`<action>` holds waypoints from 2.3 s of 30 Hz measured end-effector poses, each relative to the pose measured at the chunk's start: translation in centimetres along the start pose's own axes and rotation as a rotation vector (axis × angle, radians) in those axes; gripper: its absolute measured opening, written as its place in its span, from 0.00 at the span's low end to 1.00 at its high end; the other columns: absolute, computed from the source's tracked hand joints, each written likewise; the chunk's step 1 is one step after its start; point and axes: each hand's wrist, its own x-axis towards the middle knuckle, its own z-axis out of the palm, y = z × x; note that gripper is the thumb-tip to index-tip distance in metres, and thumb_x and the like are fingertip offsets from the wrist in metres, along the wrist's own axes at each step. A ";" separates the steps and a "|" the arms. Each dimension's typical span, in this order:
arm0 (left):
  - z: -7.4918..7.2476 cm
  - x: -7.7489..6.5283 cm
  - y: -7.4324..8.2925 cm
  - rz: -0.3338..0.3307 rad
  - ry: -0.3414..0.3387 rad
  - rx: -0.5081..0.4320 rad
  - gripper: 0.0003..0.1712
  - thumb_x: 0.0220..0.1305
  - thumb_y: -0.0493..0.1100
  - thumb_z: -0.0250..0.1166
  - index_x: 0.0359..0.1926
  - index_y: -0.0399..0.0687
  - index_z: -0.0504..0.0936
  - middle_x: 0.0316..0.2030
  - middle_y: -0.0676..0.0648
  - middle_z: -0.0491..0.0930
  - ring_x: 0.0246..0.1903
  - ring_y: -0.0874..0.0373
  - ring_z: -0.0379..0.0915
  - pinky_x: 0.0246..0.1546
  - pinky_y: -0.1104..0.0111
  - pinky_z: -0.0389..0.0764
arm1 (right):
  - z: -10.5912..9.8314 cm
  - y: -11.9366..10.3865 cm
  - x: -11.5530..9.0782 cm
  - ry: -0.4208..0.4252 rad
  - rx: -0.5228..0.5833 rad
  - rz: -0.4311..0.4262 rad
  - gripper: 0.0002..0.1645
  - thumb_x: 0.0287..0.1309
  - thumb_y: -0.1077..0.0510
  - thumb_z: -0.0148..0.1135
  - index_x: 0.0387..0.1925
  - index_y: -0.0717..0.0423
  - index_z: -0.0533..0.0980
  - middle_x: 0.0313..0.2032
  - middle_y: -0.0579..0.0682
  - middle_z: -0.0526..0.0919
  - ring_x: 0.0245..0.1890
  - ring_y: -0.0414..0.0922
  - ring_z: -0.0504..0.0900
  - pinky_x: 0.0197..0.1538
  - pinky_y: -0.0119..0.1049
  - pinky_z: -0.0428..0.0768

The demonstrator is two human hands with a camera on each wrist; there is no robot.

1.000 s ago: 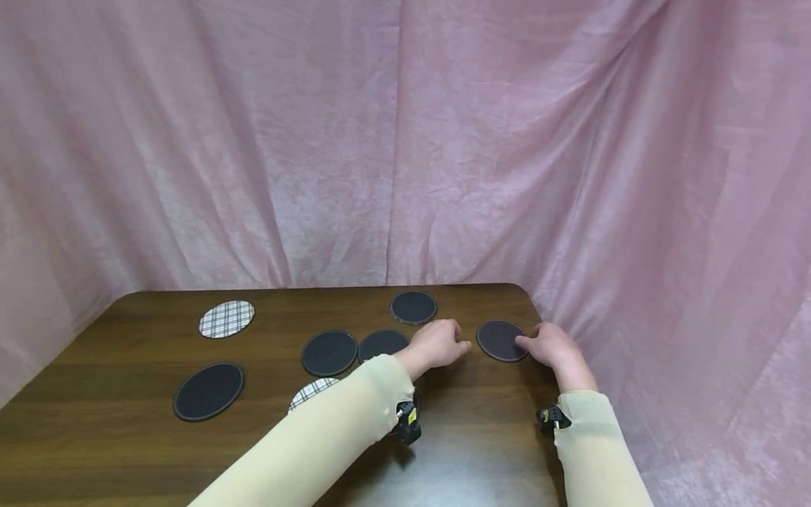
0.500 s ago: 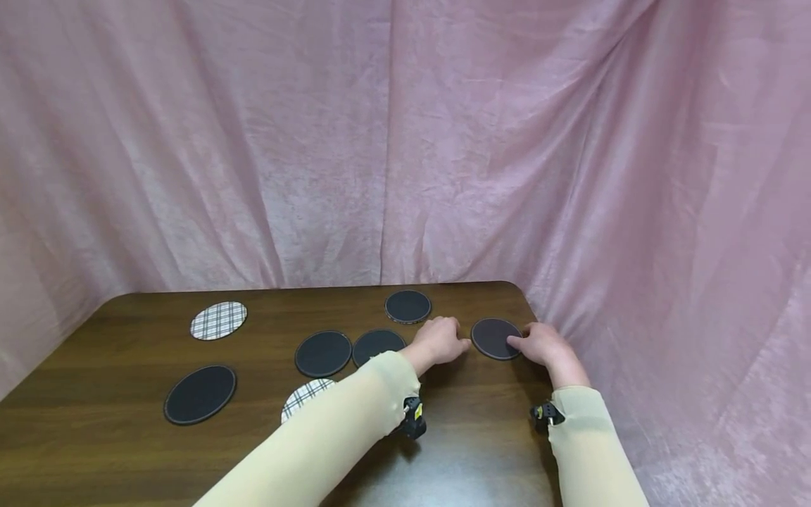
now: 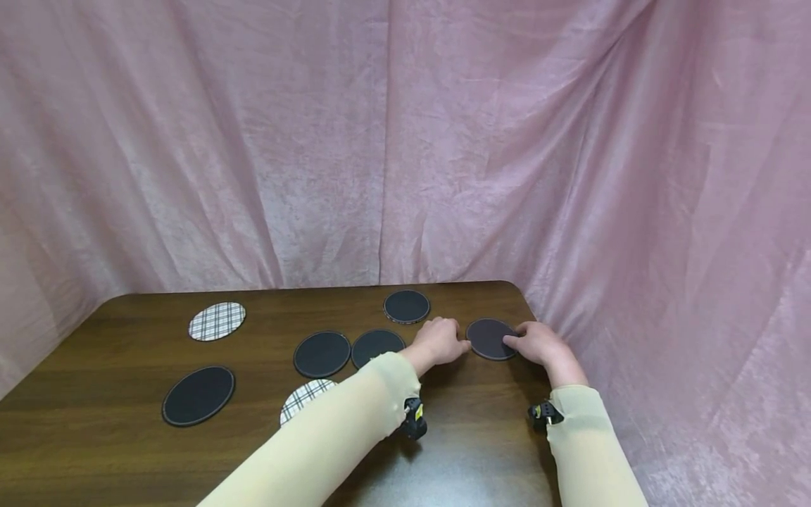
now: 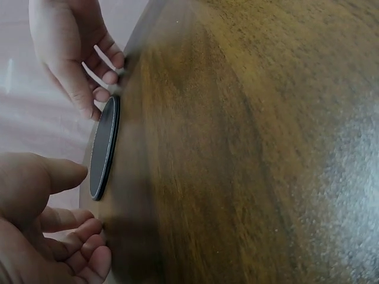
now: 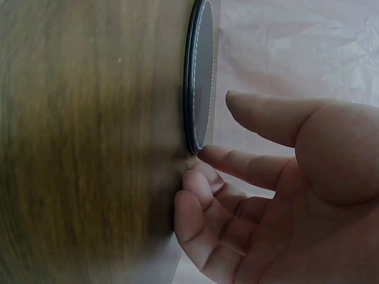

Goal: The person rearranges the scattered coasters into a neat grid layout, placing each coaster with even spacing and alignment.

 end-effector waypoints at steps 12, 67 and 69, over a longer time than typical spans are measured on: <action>-1.9 -3.4 1.9 -0.099 0.051 0.012 0.33 0.70 0.65 0.76 0.61 0.45 0.89 0.59 0.43 0.86 0.62 0.44 0.79 0.60 0.54 0.81 | 0.3 -0.3 0.2 -0.053 0.166 0.050 0.25 0.80 0.53 0.63 0.58 0.76 0.80 0.48 0.65 0.82 0.49 0.59 0.86 0.49 0.50 0.89; -1.8 -0.6 -3.6 0.005 0.011 -0.180 0.25 0.67 0.60 0.79 0.23 0.54 0.79 0.23 0.57 0.74 0.26 0.57 0.73 0.26 0.62 0.73 | 0.0 -1.8 -0.7 -0.099 0.513 0.013 0.18 0.80 0.64 0.61 0.57 0.79 0.73 0.30 0.47 0.82 0.31 0.40 0.81 0.35 0.31 0.84; -0.7 0.4 -4.7 0.033 0.053 -0.187 0.20 0.63 0.61 0.81 0.31 0.57 0.82 0.30 0.59 0.78 0.30 0.59 0.74 0.30 0.62 0.75 | 0.0 -2.3 -0.8 -0.108 0.512 0.003 0.19 0.80 0.64 0.61 0.58 0.79 0.73 0.30 0.47 0.83 0.31 0.40 0.82 0.35 0.31 0.84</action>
